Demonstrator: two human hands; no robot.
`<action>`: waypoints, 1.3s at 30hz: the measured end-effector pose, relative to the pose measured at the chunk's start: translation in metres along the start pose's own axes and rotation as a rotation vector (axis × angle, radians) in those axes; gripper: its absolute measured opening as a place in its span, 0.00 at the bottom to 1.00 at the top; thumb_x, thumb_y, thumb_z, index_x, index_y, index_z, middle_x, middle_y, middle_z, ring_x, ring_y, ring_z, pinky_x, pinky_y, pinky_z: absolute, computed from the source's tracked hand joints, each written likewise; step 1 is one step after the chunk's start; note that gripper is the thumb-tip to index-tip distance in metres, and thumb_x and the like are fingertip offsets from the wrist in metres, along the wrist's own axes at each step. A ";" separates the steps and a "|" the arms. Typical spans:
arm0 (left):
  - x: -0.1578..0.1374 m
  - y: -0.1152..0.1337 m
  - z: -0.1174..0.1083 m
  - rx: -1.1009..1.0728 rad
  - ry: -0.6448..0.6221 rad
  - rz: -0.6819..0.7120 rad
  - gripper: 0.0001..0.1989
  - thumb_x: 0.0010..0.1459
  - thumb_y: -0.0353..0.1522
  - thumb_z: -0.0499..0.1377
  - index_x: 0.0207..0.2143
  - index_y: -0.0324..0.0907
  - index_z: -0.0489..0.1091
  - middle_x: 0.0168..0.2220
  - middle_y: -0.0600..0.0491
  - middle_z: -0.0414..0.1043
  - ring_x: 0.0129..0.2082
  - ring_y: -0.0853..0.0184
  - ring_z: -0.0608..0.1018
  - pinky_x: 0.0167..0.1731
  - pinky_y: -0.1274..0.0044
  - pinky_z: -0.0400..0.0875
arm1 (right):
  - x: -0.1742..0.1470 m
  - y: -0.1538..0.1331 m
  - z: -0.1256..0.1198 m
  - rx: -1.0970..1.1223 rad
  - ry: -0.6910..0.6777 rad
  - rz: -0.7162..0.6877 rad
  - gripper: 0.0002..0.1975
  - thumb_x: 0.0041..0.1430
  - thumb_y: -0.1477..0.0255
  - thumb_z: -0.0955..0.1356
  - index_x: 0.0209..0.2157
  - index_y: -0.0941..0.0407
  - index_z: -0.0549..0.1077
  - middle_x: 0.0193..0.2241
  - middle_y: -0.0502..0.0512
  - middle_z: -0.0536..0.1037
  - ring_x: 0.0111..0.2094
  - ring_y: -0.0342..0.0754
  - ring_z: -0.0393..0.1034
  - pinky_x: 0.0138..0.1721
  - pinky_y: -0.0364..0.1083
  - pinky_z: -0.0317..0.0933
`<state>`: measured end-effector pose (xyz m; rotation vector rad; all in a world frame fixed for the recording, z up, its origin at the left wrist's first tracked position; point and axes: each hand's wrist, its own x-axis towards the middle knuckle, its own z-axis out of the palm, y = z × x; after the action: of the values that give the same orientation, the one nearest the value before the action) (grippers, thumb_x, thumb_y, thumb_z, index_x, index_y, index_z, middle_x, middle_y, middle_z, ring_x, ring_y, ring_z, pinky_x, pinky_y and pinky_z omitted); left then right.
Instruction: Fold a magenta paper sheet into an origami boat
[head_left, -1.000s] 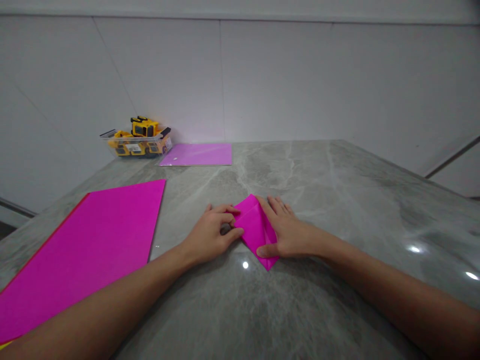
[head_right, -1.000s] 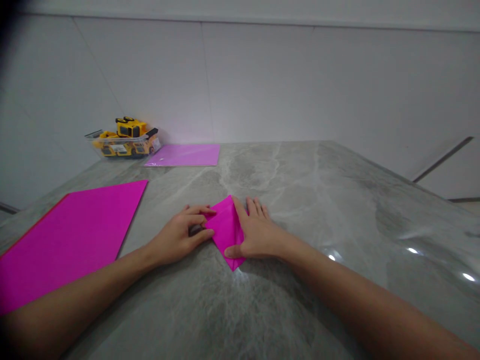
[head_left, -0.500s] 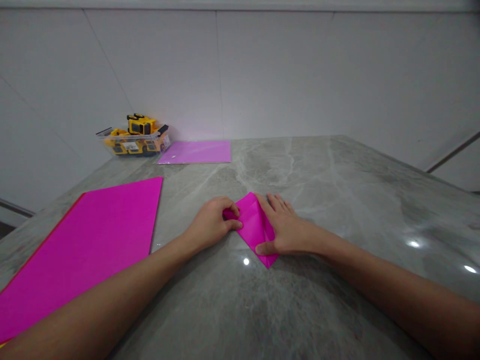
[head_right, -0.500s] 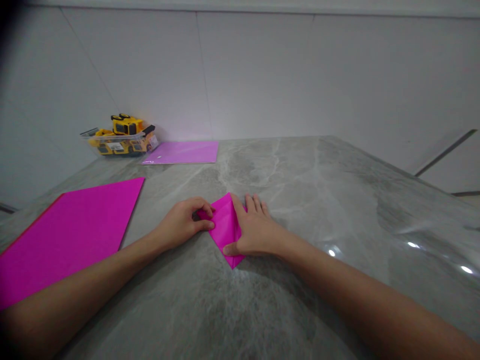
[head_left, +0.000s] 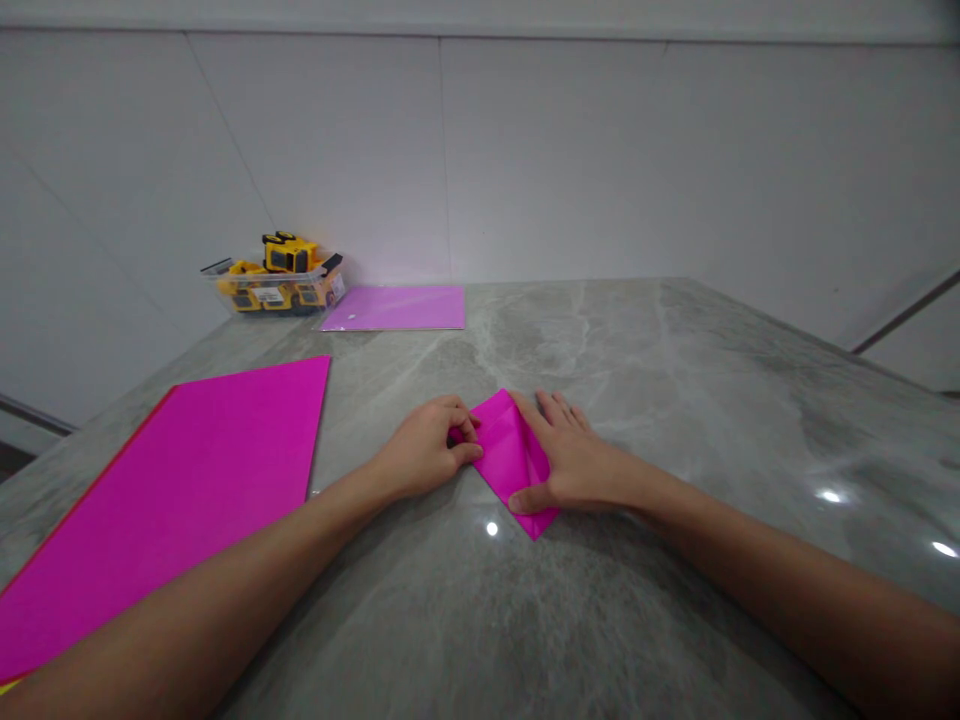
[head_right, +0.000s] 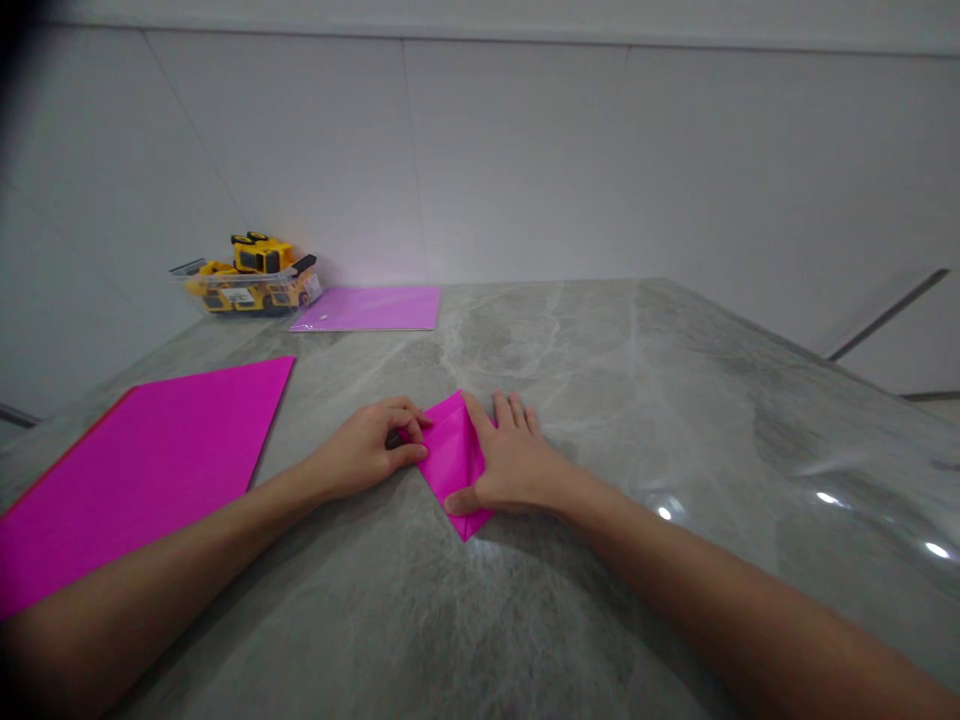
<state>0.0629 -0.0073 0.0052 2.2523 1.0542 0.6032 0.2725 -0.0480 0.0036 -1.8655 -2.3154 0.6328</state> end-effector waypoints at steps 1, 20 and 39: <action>0.000 0.000 0.000 0.001 -0.003 0.001 0.06 0.52 0.25 0.63 0.23 0.41 0.71 0.37 0.51 0.74 0.42 0.64 0.77 0.45 0.71 0.71 | 0.000 -0.001 -0.001 0.003 -0.002 0.007 0.66 0.37 0.52 0.76 0.69 0.55 0.37 0.68 0.71 0.38 0.67 0.73 0.26 0.63 0.68 0.34; -0.039 0.046 0.022 0.717 -0.135 0.314 0.13 0.63 0.24 0.50 0.43 0.35 0.74 0.43 0.43 0.76 0.44 0.58 0.77 0.52 0.65 0.69 | 0.001 -0.010 -0.009 -0.018 -0.095 0.083 0.68 0.36 0.52 0.76 0.69 0.56 0.34 0.68 0.71 0.34 0.67 0.70 0.22 0.65 0.63 0.31; -0.052 0.053 0.030 0.818 -0.282 0.262 0.30 0.57 0.32 0.49 0.58 0.20 0.62 0.59 0.26 0.62 0.59 0.43 0.67 0.59 0.57 0.60 | 0.009 -0.003 0.004 0.067 0.137 0.119 0.48 0.46 0.56 0.74 0.66 0.48 0.53 0.68 0.63 0.46 0.68 0.65 0.37 0.64 0.60 0.36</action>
<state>0.0788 -0.0855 0.0105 3.0914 0.9674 -0.1017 0.2661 -0.0408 -0.0007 -1.9614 -2.0865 0.5679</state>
